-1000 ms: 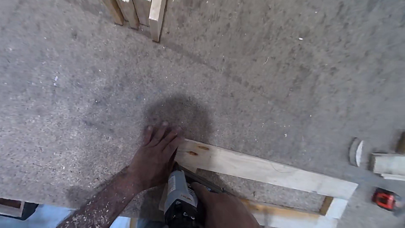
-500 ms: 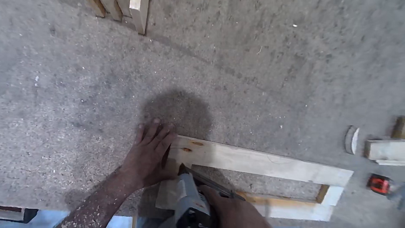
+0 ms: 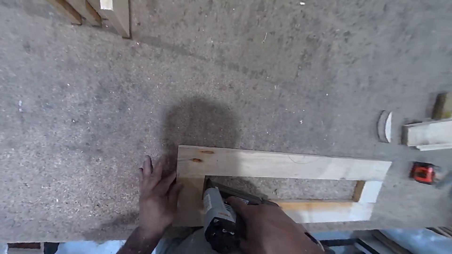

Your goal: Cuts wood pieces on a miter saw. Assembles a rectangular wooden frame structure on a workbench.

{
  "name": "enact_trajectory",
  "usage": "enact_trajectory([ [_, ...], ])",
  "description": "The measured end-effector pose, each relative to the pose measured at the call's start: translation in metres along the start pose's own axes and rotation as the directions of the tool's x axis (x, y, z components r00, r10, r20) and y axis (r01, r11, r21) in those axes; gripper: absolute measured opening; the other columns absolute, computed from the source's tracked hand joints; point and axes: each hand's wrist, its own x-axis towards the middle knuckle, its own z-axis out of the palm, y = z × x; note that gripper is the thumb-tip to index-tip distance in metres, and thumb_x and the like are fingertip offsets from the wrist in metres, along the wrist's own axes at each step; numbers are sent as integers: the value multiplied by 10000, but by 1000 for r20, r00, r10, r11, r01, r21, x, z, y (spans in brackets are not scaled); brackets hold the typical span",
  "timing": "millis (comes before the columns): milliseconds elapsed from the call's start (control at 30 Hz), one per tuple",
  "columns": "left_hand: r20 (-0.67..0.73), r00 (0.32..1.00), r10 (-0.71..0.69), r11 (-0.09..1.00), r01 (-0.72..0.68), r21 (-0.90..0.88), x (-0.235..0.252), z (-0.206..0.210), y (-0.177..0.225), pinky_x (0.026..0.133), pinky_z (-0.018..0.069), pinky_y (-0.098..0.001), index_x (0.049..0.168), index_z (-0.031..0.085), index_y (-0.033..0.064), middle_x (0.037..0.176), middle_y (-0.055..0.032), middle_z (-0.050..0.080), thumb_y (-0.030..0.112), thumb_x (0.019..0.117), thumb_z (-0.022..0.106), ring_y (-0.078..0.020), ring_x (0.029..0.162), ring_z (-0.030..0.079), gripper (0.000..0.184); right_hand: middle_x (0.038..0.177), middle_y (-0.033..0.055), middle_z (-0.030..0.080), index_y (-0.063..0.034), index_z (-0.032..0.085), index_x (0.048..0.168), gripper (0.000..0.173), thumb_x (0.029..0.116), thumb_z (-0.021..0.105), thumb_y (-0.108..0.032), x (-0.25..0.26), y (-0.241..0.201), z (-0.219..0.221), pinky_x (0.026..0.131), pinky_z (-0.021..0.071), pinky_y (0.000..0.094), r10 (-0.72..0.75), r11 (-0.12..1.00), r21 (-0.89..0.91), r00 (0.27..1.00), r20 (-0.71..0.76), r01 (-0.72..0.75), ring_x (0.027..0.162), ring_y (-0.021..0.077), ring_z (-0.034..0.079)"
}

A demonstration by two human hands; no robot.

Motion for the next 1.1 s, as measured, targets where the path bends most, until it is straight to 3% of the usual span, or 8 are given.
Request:
enact_trajectory([
  [233,-53,998,-45,997,42,-68,-2,8,-3,1237,172,-680,1027,807,163,1518,-98,546,268,901,693,-437,1518,297,200,835,146,686,-183,575,1366,610,817,723,-404,-1,10,4,608,526,606,-20,999,-42,997,-70,17,780,397,698],
  [467,-72,996,-46,995,39,-97,-3,11,-6,1245,125,-683,1056,801,160,1501,-60,569,298,935,658,-425,1526,288,232,932,174,695,-175,511,1439,636,855,699,-344,12,-13,-13,666,526,624,6,995,-101,999,49,-1,857,415,695],
  [700,-91,995,-28,996,20,-86,-4,14,-9,1243,121,-685,1073,789,156,1502,-78,565,326,953,636,-432,1520,296,258,894,159,691,-183,526,1413,618,851,703,-367,8,-9,-8,641,524,618,-11,997,-71,1000,8,11,827,409,696],
  [833,-73,997,29,999,-32,-31,-6,15,-13,1229,123,-706,1122,767,136,1521,-112,540,419,954,634,-434,1520,295,354,805,116,689,-184,591,1352,618,798,748,-408,-7,-1,3,562,521,588,-61,997,-56,992,-111,55,729,368,697],
  [967,12,998,62,997,-63,37,-8,11,-10,1215,80,-731,1257,692,83,1588,-174,440,671,811,713,-457,1540,220,738,791,109,692,-194,603,1342,617,789,762,-417,-12,3,3,556,525,577,-58,997,-51,988,-142,52,717,358,700],
  [1033,20,998,58,992,-60,115,-13,14,-5,1187,127,-756,1313,644,37,1570,-240,434,738,788,668,-497,1514,256,877,814,117,691,-192,586,1361,621,811,747,-432,-9,3,-1,589,528,591,-47,998,-37,994,-94,44,751,368,700],
  [1100,-13,999,34,992,-32,124,-19,21,4,1171,165,-761,1336,606,-4,1545,-283,441,711,835,628,-524,1490,289,873,833,128,686,-189,570,1370,611,830,722,-430,-4,1,-4,606,527,602,-51,998,-31,998,-38,50,775,383,697],
])
